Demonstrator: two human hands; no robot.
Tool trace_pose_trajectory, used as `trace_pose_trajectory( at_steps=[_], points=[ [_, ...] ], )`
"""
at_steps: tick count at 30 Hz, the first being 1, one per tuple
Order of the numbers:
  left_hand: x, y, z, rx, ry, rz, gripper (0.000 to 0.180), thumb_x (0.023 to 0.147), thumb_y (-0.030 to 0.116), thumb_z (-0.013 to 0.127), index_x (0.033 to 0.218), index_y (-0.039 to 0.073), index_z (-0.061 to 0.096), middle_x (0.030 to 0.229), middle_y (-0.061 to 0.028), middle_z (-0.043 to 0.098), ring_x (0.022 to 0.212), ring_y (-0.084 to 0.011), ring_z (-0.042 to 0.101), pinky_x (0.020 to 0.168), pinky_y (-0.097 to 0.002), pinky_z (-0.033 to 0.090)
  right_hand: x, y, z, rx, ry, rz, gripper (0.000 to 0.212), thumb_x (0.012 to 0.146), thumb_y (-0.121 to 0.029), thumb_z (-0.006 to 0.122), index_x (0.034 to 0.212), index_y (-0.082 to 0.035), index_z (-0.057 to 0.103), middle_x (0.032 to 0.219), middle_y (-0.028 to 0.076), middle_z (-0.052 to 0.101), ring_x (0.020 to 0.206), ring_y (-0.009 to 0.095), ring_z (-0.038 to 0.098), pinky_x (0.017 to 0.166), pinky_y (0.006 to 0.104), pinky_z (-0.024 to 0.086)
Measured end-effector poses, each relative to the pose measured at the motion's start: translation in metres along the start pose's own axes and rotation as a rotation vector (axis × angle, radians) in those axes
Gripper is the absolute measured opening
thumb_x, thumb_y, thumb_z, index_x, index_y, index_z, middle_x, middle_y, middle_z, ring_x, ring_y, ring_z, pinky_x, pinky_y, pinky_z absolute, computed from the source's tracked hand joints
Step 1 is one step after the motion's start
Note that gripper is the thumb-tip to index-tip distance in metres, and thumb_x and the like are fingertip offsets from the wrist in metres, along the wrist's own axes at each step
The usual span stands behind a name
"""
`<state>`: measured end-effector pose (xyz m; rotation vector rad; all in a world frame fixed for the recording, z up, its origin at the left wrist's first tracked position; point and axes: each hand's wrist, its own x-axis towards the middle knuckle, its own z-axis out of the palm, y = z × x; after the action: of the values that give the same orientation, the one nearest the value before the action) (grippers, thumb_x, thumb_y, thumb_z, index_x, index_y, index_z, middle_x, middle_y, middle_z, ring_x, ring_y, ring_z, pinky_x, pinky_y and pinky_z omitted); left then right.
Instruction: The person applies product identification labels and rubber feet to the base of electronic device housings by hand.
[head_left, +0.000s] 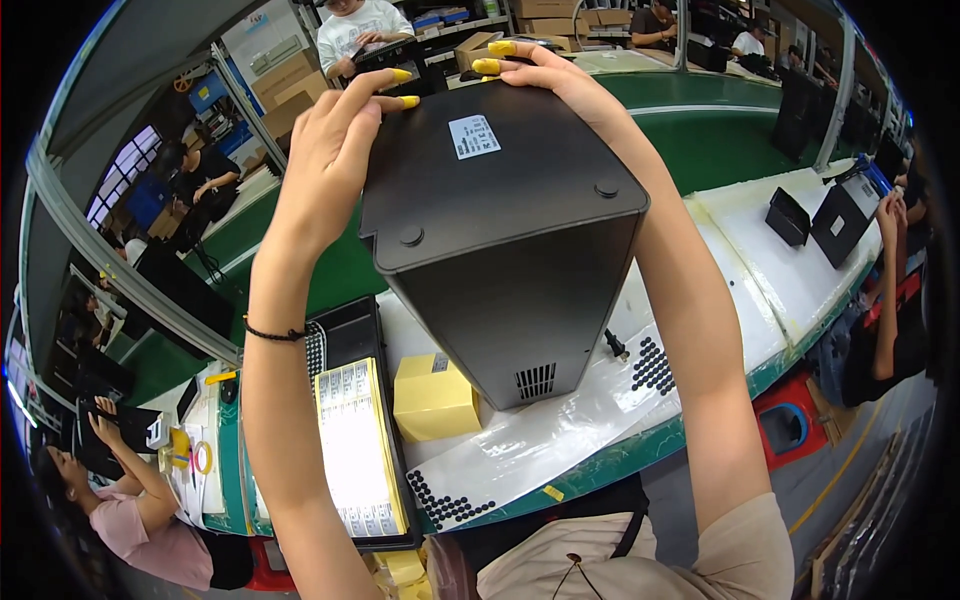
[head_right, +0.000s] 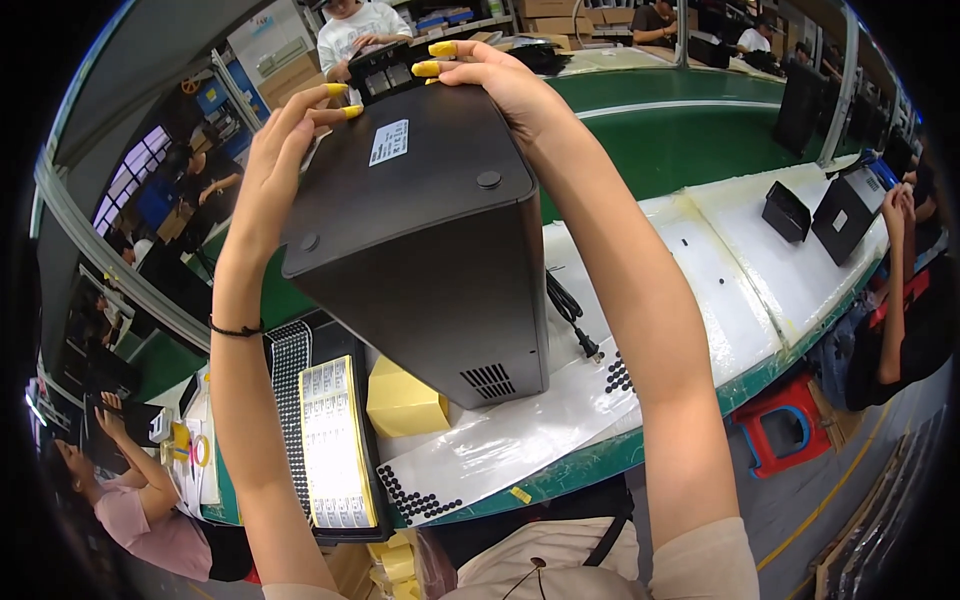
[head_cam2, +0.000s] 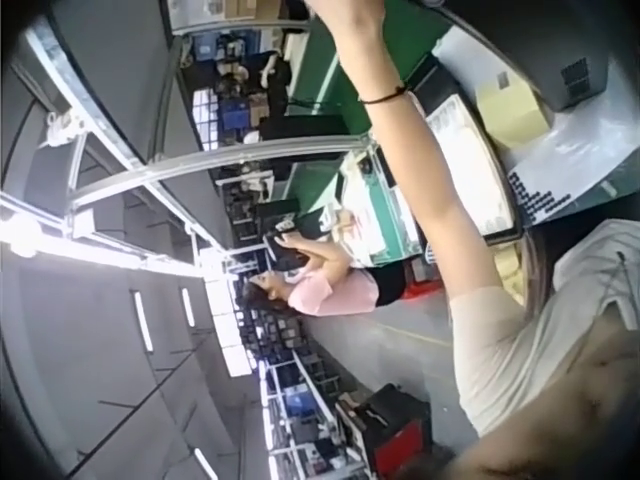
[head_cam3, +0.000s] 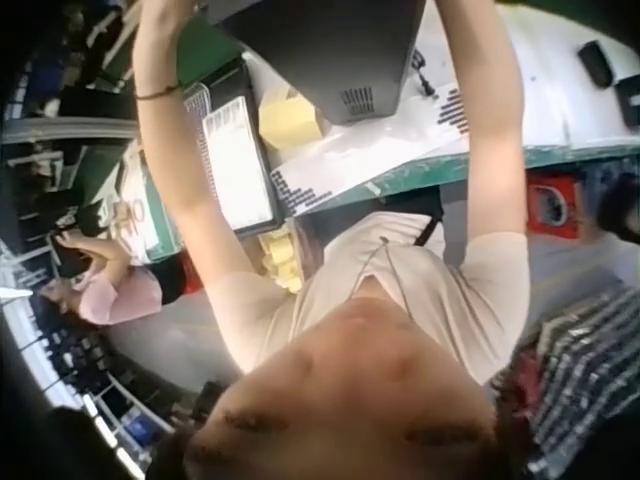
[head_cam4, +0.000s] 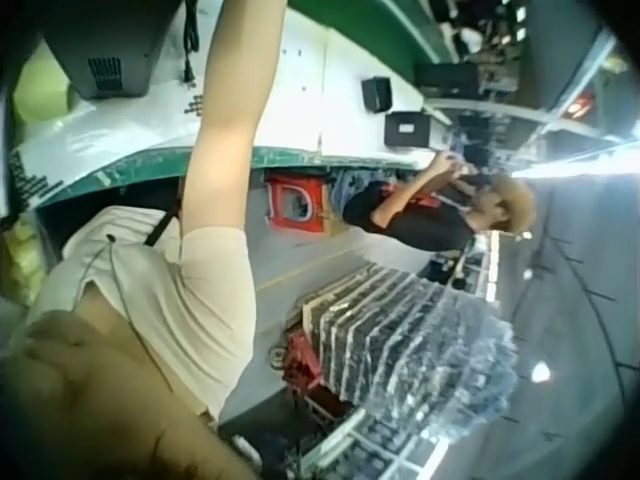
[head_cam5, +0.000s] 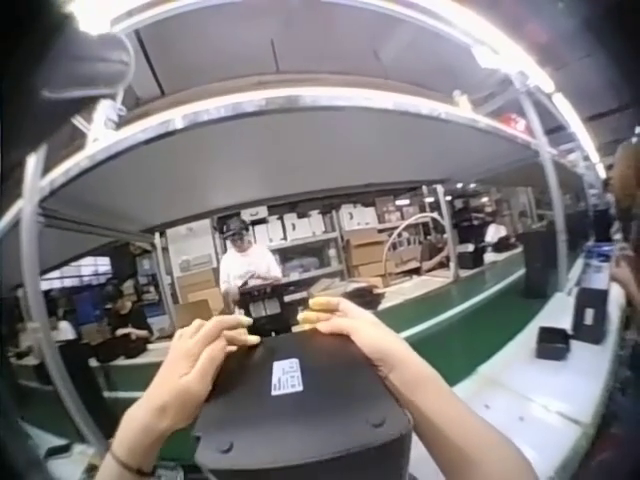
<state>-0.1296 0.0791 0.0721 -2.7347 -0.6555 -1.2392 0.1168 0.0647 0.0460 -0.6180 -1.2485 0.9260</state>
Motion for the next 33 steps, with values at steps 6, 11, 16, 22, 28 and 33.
trace_pose_trajectory(
  at_steps=[6,11,16,22,28,33],
  points=[
    [-0.035,0.032,0.016,-0.327,0.556,0.006,0.043,0.102,0.026,0.033,0.130,-0.003,0.048,0.127,-0.0159,0.054,0.117,-0.0267,0.049,0.105,-0.0344,0.032,-0.016,0.011,-0.016,-0.007,0.193,-0.058,0.032,0.096,-0.021,0.055,0.122,-0.002,0.054,0.110,0.008,0.063,0.094,0.014,0.061,0.083,0.0272,0.049],
    [-0.105,0.070,0.048,0.359,0.548,0.414,0.046,0.076,0.012,0.056,0.122,0.016,0.053,0.129,-0.0145,0.049,0.119,-0.0280,0.046,0.099,-0.0544,0.035,-0.072,0.005,0.004,-0.211,0.426,-0.301,0.033,0.099,-0.027,0.050,0.118,-0.001,0.056,0.108,0.006,0.062,0.098,0.013,0.055,0.091,0.0269,0.041],
    [-0.152,0.095,0.112,0.870,-0.116,0.941,0.043,0.093,0.029,0.047,0.135,0.020,0.042,0.143,-0.0007,0.040,0.136,-0.0156,0.033,0.116,-0.0410,0.025,-0.134,0.008,0.023,-0.219,0.294,-0.326,0.042,0.100,-0.034,0.048,0.127,-0.002,0.048,0.111,0.005,0.059,0.100,0.010,0.053,0.092,0.0245,0.039],
    [-0.159,0.088,0.139,0.934,-0.268,1.013,0.064,0.087,0.033,0.046,0.148,0.024,0.027,0.154,0.0011,0.027,0.143,-0.0149,0.023,0.120,-0.0459,0.009,-0.145,-0.013,0.047,-0.211,0.103,-0.379,0.055,0.089,-0.029,0.070,0.130,-0.004,0.044,0.111,0.008,0.060,0.101,0.012,0.054,0.091,0.0246,0.041],
    [-0.148,-0.020,0.219,1.309,0.085,0.857,0.063,0.090,0.027,0.047,0.148,0.023,0.024,0.151,0.0024,0.027,0.143,-0.0158,0.019,0.119,-0.0417,0.005,-0.111,-0.002,0.044,-0.452,-0.122,-0.431,0.054,0.084,-0.016,0.074,0.127,-0.004,0.042,0.115,0.008,0.053,0.110,0.015,0.049,0.099,0.0277,0.036],
    [-0.109,-0.063,0.226,1.609,-0.056,0.832,0.063,0.091,0.026,0.050,0.147,0.025,0.023,0.151,0.0061,0.023,0.142,-0.0151,0.017,0.119,-0.0369,0.012,-0.103,0.039,0.014,-0.534,-0.178,-0.425,0.050,0.082,-0.011,0.073,0.124,-0.006,0.045,0.117,0.007,0.050,0.114,0.017,0.047,0.102,0.0301,0.033]
  ],
)
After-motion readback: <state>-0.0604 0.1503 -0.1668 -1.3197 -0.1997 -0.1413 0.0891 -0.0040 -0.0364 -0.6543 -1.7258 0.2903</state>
